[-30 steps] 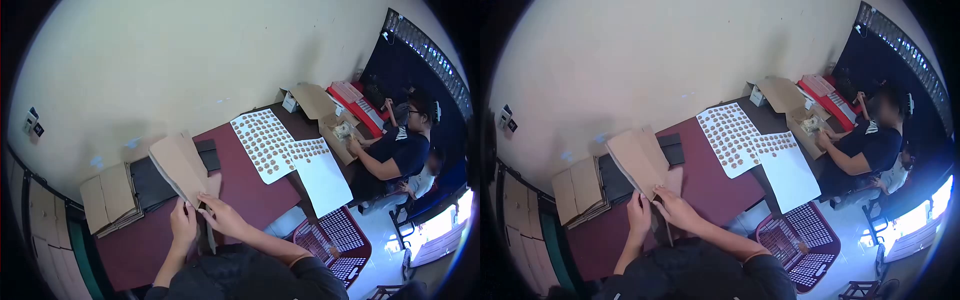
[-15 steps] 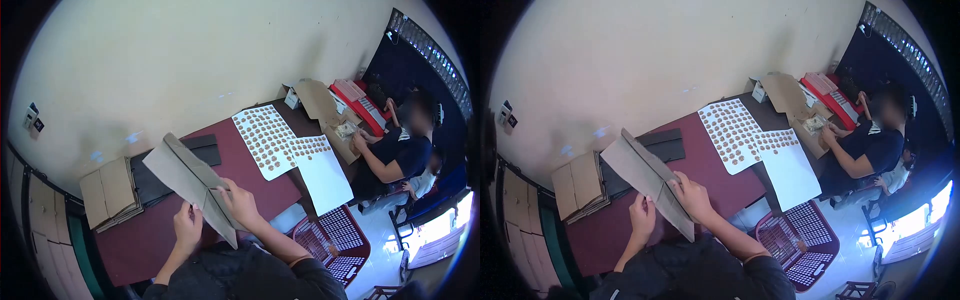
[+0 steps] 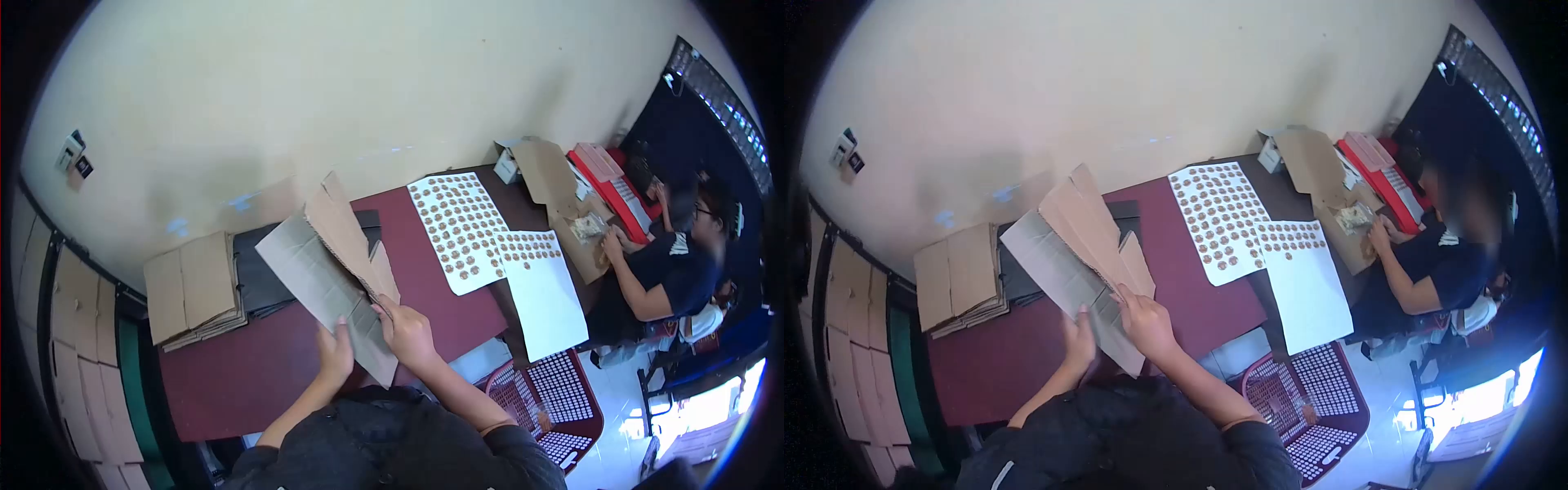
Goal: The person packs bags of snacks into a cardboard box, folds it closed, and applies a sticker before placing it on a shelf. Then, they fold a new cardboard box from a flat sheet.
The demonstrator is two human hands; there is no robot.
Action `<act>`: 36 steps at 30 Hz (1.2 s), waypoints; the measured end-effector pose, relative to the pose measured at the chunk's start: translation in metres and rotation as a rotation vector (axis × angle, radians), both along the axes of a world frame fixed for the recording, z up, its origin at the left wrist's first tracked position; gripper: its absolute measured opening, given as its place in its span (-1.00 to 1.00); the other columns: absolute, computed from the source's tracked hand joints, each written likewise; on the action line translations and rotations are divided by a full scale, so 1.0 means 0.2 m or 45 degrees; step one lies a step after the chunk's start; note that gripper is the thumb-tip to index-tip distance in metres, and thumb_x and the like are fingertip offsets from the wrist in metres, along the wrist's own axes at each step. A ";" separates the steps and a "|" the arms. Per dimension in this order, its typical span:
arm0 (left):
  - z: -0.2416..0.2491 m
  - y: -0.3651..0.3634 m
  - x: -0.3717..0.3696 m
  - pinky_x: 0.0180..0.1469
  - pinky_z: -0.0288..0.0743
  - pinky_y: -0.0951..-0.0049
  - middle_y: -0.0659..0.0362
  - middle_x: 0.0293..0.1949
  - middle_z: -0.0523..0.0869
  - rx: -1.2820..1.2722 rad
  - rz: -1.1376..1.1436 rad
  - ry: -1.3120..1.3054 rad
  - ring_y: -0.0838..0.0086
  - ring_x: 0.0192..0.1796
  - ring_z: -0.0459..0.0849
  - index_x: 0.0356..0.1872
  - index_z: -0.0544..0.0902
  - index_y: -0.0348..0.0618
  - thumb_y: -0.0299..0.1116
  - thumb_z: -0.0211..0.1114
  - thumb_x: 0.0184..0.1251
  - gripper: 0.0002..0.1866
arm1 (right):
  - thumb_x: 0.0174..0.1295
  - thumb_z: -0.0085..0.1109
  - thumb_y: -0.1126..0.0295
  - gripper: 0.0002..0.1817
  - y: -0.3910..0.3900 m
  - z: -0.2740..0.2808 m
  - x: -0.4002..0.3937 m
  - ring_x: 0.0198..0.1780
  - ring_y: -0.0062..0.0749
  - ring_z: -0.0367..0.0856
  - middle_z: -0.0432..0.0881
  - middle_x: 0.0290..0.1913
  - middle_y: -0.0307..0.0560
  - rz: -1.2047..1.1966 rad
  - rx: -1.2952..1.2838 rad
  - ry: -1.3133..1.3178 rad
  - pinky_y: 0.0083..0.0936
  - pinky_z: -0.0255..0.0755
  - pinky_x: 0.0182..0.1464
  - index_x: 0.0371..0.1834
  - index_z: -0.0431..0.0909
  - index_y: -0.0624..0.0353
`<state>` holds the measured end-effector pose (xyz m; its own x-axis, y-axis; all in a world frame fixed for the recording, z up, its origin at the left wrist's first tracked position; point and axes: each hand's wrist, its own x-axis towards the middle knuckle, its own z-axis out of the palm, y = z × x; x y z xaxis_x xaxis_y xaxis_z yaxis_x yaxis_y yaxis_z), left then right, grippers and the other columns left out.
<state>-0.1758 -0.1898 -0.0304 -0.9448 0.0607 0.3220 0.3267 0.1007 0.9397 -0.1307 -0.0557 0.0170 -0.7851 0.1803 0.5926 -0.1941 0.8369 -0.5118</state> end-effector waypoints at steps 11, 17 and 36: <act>0.14 -0.07 -0.04 -0.25 0.54 0.20 -0.25 -0.37 0.68 -0.191 0.035 0.064 -0.07 -0.26 0.71 -0.12 0.57 -0.45 -0.38 0.03 0.44 -0.72 | 0.22 0.15 0.50 -0.79 0.09 0.03 -0.01 -0.37 0.00 0.68 0.66 -0.38 0.16 -0.250 -0.175 -0.035 -0.28 0.53 -0.32 -0.08 0.59 0.27; 0.28 -0.22 -0.19 -0.30 0.53 0.27 -0.25 -0.41 0.65 -0.493 0.270 -0.008 -0.01 -0.37 0.70 0.08 0.57 -0.24 -0.48 0.04 0.38 -0.70 | 0.09 0.06 0.64 -0.53 0.32 0.04 -0.01 -0.31 0.00 0.68 0.67 -0.19 0.13 -0.509 -0.179 -0.012 -0.26 0.54 -0.24 0.12 0.52 0.08; 0.31 -0.51 -0.27 -0.15 0.56 0.36 -0.13 -0.37 0.72 -0.637 0.276 -0.211 0.24 -0.30 0.73 0.09 0.53 -0.38 -0.31 0.16 0.39 -0.63 | 0.26 0.02 0.18 -0.59 0.27 0.16 0.18 -0.24 0.28 0.60 0.60 -0.38 0.39 -0.204 -0.138 -1.057 0.00 0.45 -0.10 -0.37 0.59 0.42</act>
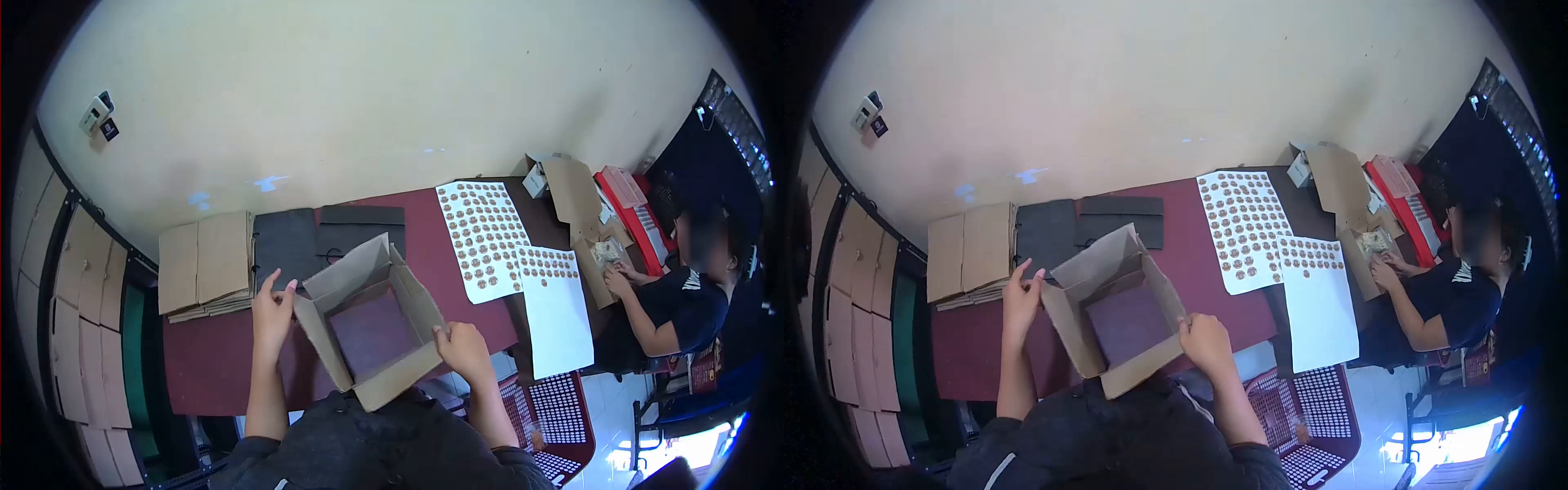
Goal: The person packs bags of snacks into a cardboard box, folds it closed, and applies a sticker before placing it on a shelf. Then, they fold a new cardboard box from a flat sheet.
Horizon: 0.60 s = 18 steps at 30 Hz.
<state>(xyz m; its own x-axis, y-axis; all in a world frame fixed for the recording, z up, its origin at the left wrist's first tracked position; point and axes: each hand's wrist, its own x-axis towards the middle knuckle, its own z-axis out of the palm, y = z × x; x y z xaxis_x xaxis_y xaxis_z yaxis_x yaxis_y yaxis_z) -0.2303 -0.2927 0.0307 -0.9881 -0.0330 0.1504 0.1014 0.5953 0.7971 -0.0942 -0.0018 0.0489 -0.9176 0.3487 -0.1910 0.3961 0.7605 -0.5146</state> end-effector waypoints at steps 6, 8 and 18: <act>-0.13 0.19 0.16 -0.02 0.54 0.42 -0.06 0.37 0.16 0.897 -0.202 0.118 0.35 -0.03 0.63 0.49 -0.32 0.06 -0.44 0.05 0.46 -0.20 | 0.14 -0.02 0.15 -0.54 0.13 0.01 0.00 -0.58 -0.31 0.62 0.58 -0.70 -0.07 0.172 -0.481 -0.403 -0.28 0.48 -0.35 -0.64 0.60 0.37; -0.19 0.26 0.24 0.06 0.50 0.35 -0.06 0.38 0.13 0.939 -0.221 0.079 0.31 0.08 0.55 0.49 -0.32 0.07 -0.45 0.08 0.42 -0.17 | 0.15 -0.03 0.14 -0.53 0.12 -0.03 0.01 -0.58 -0.32 0.61 0.58 -0.69 -0.07 0.211 -0.453 -0.377 -0.32 0.46 -0.36 -0.66 0.59 0.35; -0.27 0.40 0.25 0.41 0.04 0.08 -0.08 0.41 0.07 0.557 -0.368 0.222 0.11 0.39 0.19 0.46 -0.17 -0.17 -0.57 0.12 0.21 -0.15 | 0.19 -0.10 0.14 -0.53 0.19 -0.10 0.05 -0.59 -0.37 0.51 0.56 -0.67 -0.15 0.442 -0.594 -0.395 -0.40 0.38 -0.41 -0.70 0.57 0.25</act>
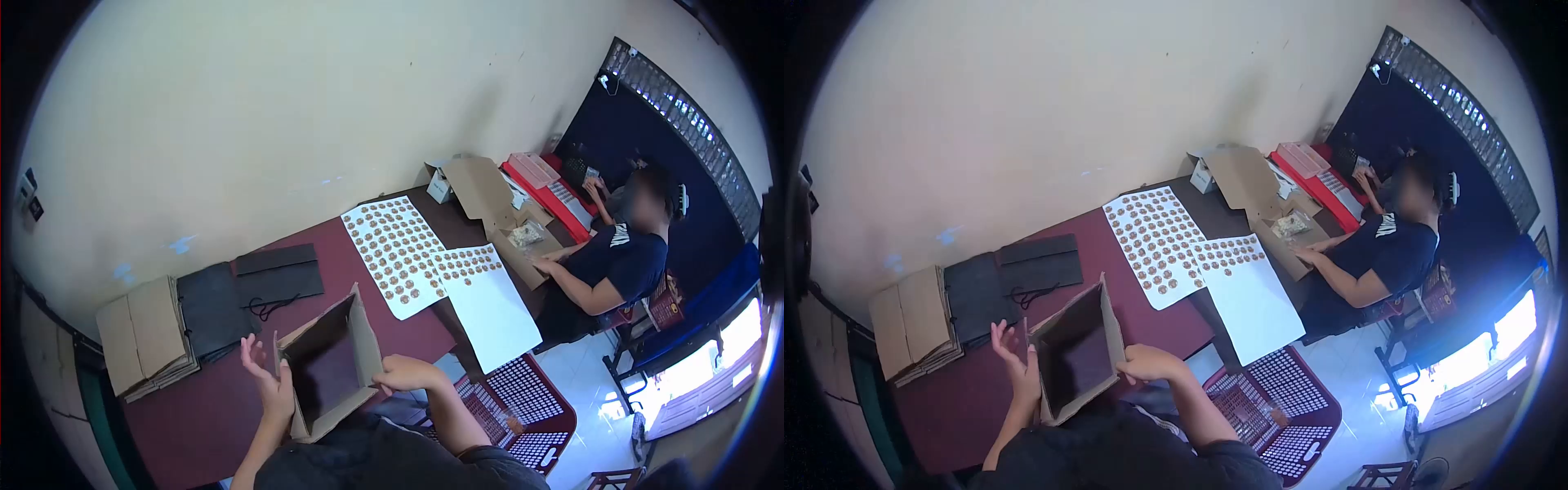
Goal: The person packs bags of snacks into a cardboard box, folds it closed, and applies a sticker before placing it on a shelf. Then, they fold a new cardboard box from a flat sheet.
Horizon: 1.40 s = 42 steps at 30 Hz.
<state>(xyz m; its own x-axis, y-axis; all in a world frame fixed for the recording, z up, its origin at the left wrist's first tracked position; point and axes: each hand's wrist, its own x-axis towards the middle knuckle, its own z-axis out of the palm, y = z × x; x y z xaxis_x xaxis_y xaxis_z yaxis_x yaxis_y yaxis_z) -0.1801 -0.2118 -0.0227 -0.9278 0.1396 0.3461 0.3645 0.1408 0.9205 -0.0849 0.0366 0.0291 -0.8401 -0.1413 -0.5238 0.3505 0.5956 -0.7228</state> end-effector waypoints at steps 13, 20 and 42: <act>0.05 -0.11 -0.21 0.35 0.12 0.17 -0.02 0.34 0.20 0.057 0.376 0.038 0.19 0.32 0.27 0.44 0.03 -0.12 -0.58 0.10 0.20 -0.25 | 0.39 -0.09 0.11 -0.50 0.20 0.03 0.09 -0.77 -0.66 0.30 0.36 -0.83 -0.29 0.170 -0.426 -0.181 -0.60 0.19 -0.65 -0.47 0.64 0.31; -0.04 -0.01 -0.09 0.26 0.26 0.32 0.07 0.09 0.34 0.196 -0.174 -0.061 0.31 0.17 0.42 0.06 0.56 -0.16 -0.47 0.04 0.25 -0.65 | 0.34 -0.08 -0.11 -0.36 0.05 -0.05 0.02 -0.79 -0.59 0.31 0.36 -0.82 -0.24 0.207 -0.361 -0.293 -0.57 0.16 -0.67 -0.41 0.66 0.34; 0.03 -0.10 -0.02 0.26 0.26 0.36 0.05 0.13 0.36 -0.113 -0.371 -0.073 0.33 0.15 0.39 0.37 0.37 -0.03 -0.28 0.02 0.42 -0.51 | 0.35 0.06 0.20 -0.66 -0.07 0.25 -0.32 -0.25 -0.17 0.63 0.63 -0.35 0.08 -0.057 0.018 0.782 -0.37 0.46 -0.15 -0.11 0.56 0.30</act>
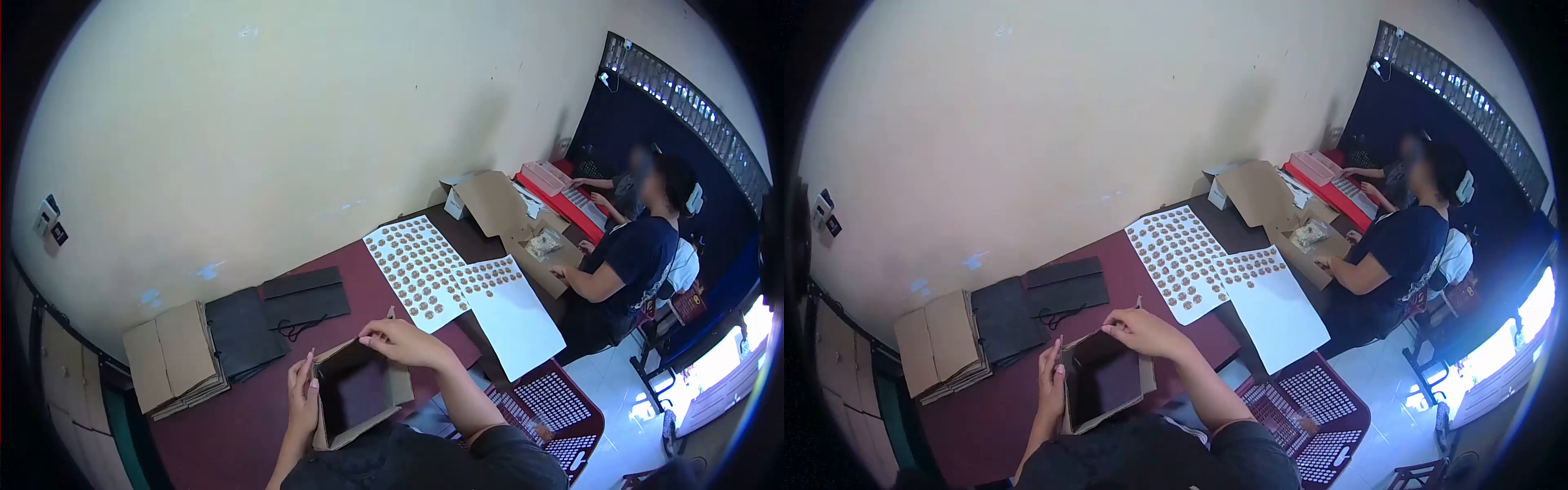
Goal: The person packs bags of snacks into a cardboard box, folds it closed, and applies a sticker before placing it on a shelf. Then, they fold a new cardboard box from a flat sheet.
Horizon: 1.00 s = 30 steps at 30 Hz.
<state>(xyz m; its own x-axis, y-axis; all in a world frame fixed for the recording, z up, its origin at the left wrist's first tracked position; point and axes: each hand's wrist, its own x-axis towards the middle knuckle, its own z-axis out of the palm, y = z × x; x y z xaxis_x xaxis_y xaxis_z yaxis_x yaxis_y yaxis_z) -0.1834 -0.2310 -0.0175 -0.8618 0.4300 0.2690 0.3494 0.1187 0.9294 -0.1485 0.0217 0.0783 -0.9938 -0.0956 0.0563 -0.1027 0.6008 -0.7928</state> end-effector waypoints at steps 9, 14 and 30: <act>0.01 0.00 0.01 0.30 0.25 0.33 0.05 0.15 0.37 0.044 0.012 -0.067 0.30 0.21 0.40 0.37 0.36 -0.06 -0.30 0.01 0.43 -0.51 | 0.24 0.19 0.25 -0.45 -0.08 -0.14 -0.12 0.19 -0.02 0.40 0.44 0.16 0.14 0.154 0.272 0.157 -0.24 0.30 0.26 0.28 0.33 0.15; -0.01 0.00 0.02 0.27 0.28 0.34 0.05 0.18 0.36 0.101 0.113 -0.045 0.30 0.19 0.43 0.35 0.37 -0.12 -0.37 -0.02 0.39 -0.51 | 0.07 0.29 0.32 -0.54 -0.08 -0.23 -0.22 0.08 -0.08 0.48 0.55 -0.01 0.06 -0.046 0.641 0.277 -0.17 0.35 0.16 0.08 0.51 0.11; 0.01 0.01 0.07 0.27 0.28 0.22 0.03 0.13 0.56 -0.286 -0.364 0.233 0.11 0.20 0.47 -0.03 0.68 -0.09 -0.44 0.19 0.17 -0.68 | 0.12 0.28 0.10 -0.66 0.03 -0.31 -0.36 -0.05 -0.14 0.54 0.61 -0.22 -0.06 -0.313 0.863 0.209 -0.18 0.40 -0.02 -0.16 0.61 0.07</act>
